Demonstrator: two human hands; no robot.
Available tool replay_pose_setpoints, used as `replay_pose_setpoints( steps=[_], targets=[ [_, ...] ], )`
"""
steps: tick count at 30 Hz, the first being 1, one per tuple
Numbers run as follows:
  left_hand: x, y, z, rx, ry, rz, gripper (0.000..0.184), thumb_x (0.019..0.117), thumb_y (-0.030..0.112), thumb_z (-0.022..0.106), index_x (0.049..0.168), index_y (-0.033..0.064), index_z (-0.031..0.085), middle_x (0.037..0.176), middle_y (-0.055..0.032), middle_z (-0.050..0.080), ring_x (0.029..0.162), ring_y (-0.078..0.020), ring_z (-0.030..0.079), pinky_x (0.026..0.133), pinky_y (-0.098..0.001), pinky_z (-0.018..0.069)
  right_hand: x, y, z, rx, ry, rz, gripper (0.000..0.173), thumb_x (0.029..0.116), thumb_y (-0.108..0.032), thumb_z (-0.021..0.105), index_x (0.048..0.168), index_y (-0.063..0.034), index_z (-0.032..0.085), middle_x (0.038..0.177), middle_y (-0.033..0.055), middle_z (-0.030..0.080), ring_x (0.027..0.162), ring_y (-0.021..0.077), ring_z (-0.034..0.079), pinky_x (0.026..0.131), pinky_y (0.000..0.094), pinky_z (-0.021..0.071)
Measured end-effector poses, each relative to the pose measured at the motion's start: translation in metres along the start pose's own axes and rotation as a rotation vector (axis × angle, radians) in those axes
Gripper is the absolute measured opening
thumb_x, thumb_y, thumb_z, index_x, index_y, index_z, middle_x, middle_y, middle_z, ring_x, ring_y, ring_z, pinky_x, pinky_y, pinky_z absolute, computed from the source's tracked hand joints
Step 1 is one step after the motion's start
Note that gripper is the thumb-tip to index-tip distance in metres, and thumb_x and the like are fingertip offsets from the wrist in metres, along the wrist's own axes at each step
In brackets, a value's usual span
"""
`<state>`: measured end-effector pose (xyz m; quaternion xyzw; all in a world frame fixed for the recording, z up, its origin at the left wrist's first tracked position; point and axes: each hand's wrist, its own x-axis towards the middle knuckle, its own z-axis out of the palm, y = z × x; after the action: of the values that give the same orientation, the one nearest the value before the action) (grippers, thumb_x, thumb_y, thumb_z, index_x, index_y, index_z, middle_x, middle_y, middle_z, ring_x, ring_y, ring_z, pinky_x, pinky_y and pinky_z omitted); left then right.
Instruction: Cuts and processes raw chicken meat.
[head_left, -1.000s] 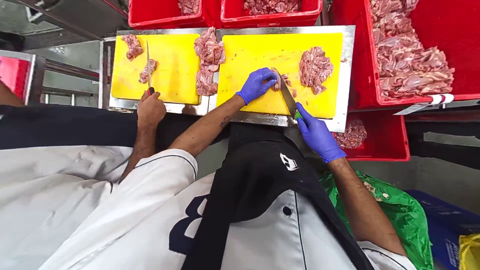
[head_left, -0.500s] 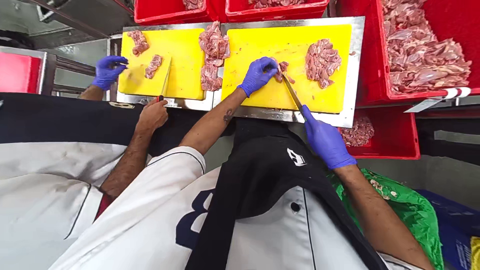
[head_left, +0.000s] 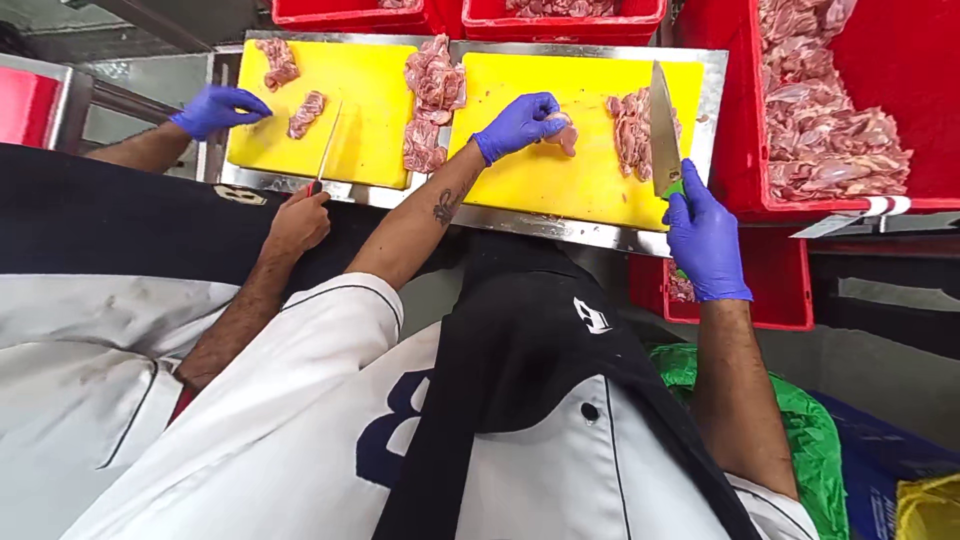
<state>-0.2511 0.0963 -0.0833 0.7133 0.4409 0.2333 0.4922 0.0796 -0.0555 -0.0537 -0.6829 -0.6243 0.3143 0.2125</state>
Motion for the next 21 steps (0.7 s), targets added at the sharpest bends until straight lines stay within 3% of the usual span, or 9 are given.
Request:
replay_pose_setpoints(
  steps=[4, 5, 7, 10, 12, 14, 16, 18, 21],
  targets=[
    [-0.029, 0.020, 0.025, -0.189, 0.201, -0.290, 0.027, 0.1062, 0.023, 0.057, 0.115, -0.0022, 0.061, 0.088, -0.0107, 0.070, 0.072, -0.0161, 0.070, 0.066, -0.0334, 0.0605, -0.010, -0.030, 0.010, 0.074, 0.017, -0.091, 0.056, 0.1084, -0.026, 0.040, 0.164, -0.0262, 0.028, 0.089, 0.0095, 0.067, 0.060, 0.0199, 0.061, 0.058, 0.0457, 0.0546],
    [-0.037, 0.013, 0.031, -0.057, 0.215, -0.352, 0.031, 0.1057, 0.027, 0.058, 0.114, -0.0017, 0.063, 0.085, -0.0106, 0.070, 0.070, -0.0165, 0.069, 0.065, -0.0344, 0.0594, -0.013, -0.036, 0.020, 0.091, -0.031, -0.114, 0.057, 0.1083, -0.025, 0.040, 0.164, -0.0261, 0.028, 0.088, 0.0097, 0.067, 0.060, 0.0200, 0.060, 0.058, 0.0456, 0.0542],
    [-0.057, -0.002, 0.039, 0.299, 0.187, -0.471, 0.040, 0.1028, 0.038, 0.058, 0.111, 0.0010, 0.070, 0.091, -0.0149, 0.072, 0.084, -0.0272, 0.070, 0.080, -0.0499, 0.0582, -0.019, -0.033, 0.046, 0.177, -0.256, -0.115, 0.054, 0.1090, -0.026, 0.040, 0.162, -0.0279, 0.032, 0.089, 0.0066, 0.067, 0.057, 0.0172, 0.059, 0.054, 0.0410, 0.0541],
    [-0.072, -0.011, 0.037, 0.556, 0.206, -0.584, 0.047, 0.0976, 0.055, 0.056, 0.098, 0.0103, 0.072, 0.090, -0.0122, 0.072, 0.091, -0.0326, 0.070, 0.079, -0.0600, 0.0550, -0.017, -0.009, 0.079, 0.408, -0.501, 0.017, 0.051, 0.1104, -0.027, 0.039, 0.161, -0.0251, 0.036, 0.086, 0.0025, 0.067, 0.051, 0.0126, 0.054, 0.046, 0.0317, 0.0504],
    [-0.076, -0.012, 0.035, 0.581, 0.256, -0.542, 0.040, 0.0955, 0.049, 0.062, 0.110, 0.0129, 0.071, 0.098, -0.0101, 0.073, 0.097, -0.0314, 0.071, 0.083, -0.0589, 0.0563, -0.018, -0.003, 0.081, 0.430, -0.394, 0.083, 0.050, 0.1112, -0.027, 0.039, 0.161, -0.0233, 0.035, 0.085, 0.0027, 0.066, 0.049, 0.0118, 0.053, 0.043, 0.0297, 0.0489],
    [-0.077, -0.020, 0.036, 0.559, 0.314, -0.321, 0.037, 0.0932, 0.035, 0.068, 0.122, 0.0118, 0.069, 0.117, -0.0087, 0.070, 0.109, -0.0265, 0.068, 0.095, -0.0491, 0.0563, -0.018, -0.013, 0.073, 0.156, -0.273, -0.016, 0.052, 0.1098, -0.027, 0.038, 0.162, -0.0219, 0.034, 0.090, 0.0066, 0.068, 0.059, 0.0166, 0.059, 0.056, 0.0383, 0.0543],
    [-0.075, -0.029, 0.041, 0.493, 0.318, -0.089, 0.037, 0.0912, 0.028, 0.070, 0.122, 0.0072, 0.069, 0.124, -0.0122, 0.069, 0.115, -0.0261, 0.066, 0.102, -0.0439, 0.0541, -0.027, -0.035, 0.059, -0.129, -0.266, -0.153, 0.053, 0.1090, -0.025, 0.037, 0.162, -0.0220, 0.035, 0.089, 0.0145, 0.070, 0.074, 0.0289, 0.067, 0.071, 0.0527, 0.0551],
    [-0.073, -0.029, 0.048, 0.511, 0.277, -0.032, 0.036, 0.0914, 0.031, 0.072, 0.118, 0.0059, 0.071, 0.122, -0.0132, 0.069, 0.117, -0.0272, 0.065, 0.104, -0.0426, 0.0526, -0.042, -0.055, 0.046, -0.348, -0.338, -0.241, 0.053, 0.1085, -0.024, 0.036, 0.161, -0.0228, 0.035, 0.087, 0.0173, 0.070, 0.078, 0.0369, 0.069, 0.069, 0.0583, 0.0545],
    [-0.071, -0.029, 0.053, 0.574, 0.254, -0.062, 0.034, 0.0917, 0.032, 0.070, 0.113, 0.0063, 0.072, 0.120, -0.0130, 0.070, 0.117, -0.0291, 0.065, 0.103, -0.0430, 0.0520, -0.059, -0.063, 0.037, -0.500, -0.397, -0.269, 0.053, 0.1088, -0.026, 0.032, 0.161, -0.0241, 0.034, 0.089, 0.0169, 0.069, 0.077, 0.0384, 0.070, 0.063, 0.0559, 0.0542]
  ],
)
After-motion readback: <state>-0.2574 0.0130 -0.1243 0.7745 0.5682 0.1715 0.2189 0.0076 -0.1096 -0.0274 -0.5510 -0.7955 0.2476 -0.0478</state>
